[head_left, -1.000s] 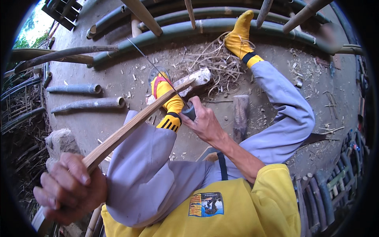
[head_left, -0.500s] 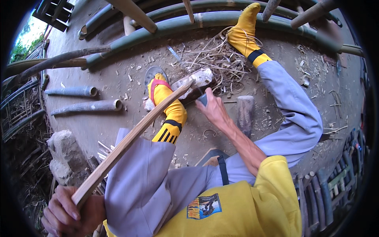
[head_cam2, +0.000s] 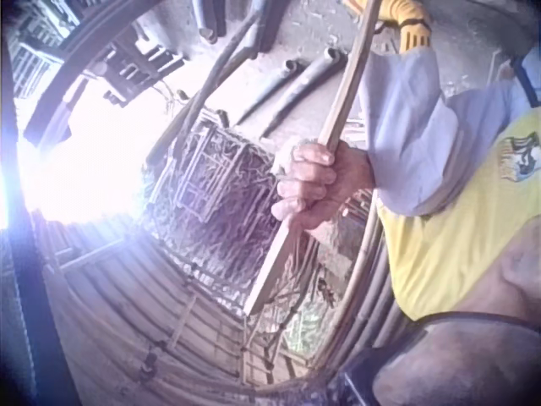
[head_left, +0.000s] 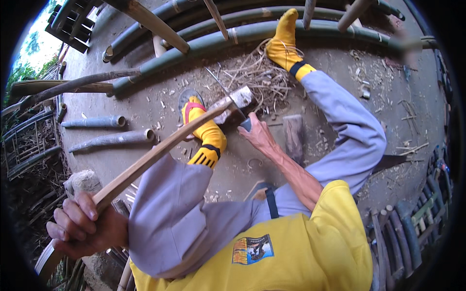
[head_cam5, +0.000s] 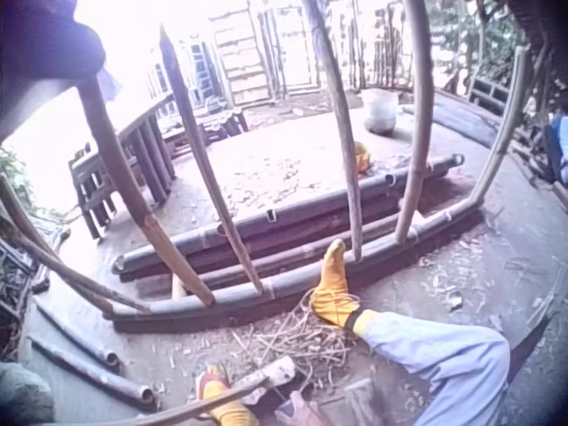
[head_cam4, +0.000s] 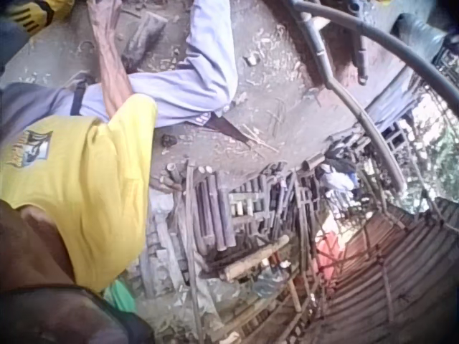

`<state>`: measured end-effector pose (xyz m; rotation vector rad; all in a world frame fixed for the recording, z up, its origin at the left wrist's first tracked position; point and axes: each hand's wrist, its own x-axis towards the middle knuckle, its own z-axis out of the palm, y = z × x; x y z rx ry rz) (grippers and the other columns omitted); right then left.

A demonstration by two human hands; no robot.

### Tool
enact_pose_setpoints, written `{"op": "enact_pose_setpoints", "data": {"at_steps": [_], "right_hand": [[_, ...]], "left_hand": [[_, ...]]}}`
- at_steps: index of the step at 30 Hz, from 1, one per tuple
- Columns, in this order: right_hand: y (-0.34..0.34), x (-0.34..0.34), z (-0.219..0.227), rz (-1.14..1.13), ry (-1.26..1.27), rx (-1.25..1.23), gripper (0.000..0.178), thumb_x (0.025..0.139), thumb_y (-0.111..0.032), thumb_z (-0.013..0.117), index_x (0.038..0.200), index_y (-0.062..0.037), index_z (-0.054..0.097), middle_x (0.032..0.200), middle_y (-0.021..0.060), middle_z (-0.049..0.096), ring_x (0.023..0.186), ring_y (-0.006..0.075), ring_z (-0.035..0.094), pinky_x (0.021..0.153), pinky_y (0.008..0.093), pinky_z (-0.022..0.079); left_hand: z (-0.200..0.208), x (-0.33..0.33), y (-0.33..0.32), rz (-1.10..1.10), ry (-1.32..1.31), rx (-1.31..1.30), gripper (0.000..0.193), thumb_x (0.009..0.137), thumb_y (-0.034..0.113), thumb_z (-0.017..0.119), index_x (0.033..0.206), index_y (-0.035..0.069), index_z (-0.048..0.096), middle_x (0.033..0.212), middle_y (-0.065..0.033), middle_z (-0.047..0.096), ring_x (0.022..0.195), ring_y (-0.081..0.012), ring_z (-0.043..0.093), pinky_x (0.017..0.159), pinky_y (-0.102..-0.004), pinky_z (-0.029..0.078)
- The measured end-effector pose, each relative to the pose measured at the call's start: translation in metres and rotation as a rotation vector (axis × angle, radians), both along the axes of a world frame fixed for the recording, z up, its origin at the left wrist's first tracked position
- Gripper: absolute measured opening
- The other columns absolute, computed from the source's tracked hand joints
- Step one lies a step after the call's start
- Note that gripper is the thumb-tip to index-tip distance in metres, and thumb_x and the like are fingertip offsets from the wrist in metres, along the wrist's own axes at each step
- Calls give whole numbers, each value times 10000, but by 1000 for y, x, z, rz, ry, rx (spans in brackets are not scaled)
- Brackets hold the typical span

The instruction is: The person uses a knife to scrape the outer bark from bamboo poles while sitting on the ground, handling one pole at a time.

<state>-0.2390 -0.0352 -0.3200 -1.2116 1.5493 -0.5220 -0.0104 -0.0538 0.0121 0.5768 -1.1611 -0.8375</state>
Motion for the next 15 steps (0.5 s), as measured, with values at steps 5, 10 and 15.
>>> {"op": "enact_pose_setpoints", "data": {"at_steps": [5, 10, 15], "right_hand": [[6, 39, 62, 110, -57, -311, 391, 804, -244, 672, 971, -11, 405, 702, 227, 624, 674, 378, 653, 536, 444, 509], [-9, 7, -37, 18, 97, -100, 347, 808, -198, 658, 963, -6, 414, 713, 229, 631, 661, 373, 654, 548, 451, 511], [2, 26, -13, 20, -28, -193, 323, 804, -177, 654, 960, 0, 433, 716, 220, 634, 666, 372, 655, 558, 430, 516]], "left_hand": [[3, 9, 18, -92, -59, 15, 219, 859, 295, 556, 725, 132, 497, 508, 47, 439, 426, -65, 414, 490, -251, 430], [4, 4, 14, -116, -32, 15, 212, 850, 299, 564, 727, 137, 507, 512, 50, 445, 427, -72, 429, 487, -255, 433], [2, 7, 21, -63, -31, 35, 216, 854, 312, 572, 737, 137, 524, 523, 49, 466, 454, -80, 437, 528, -252, 449]]}}
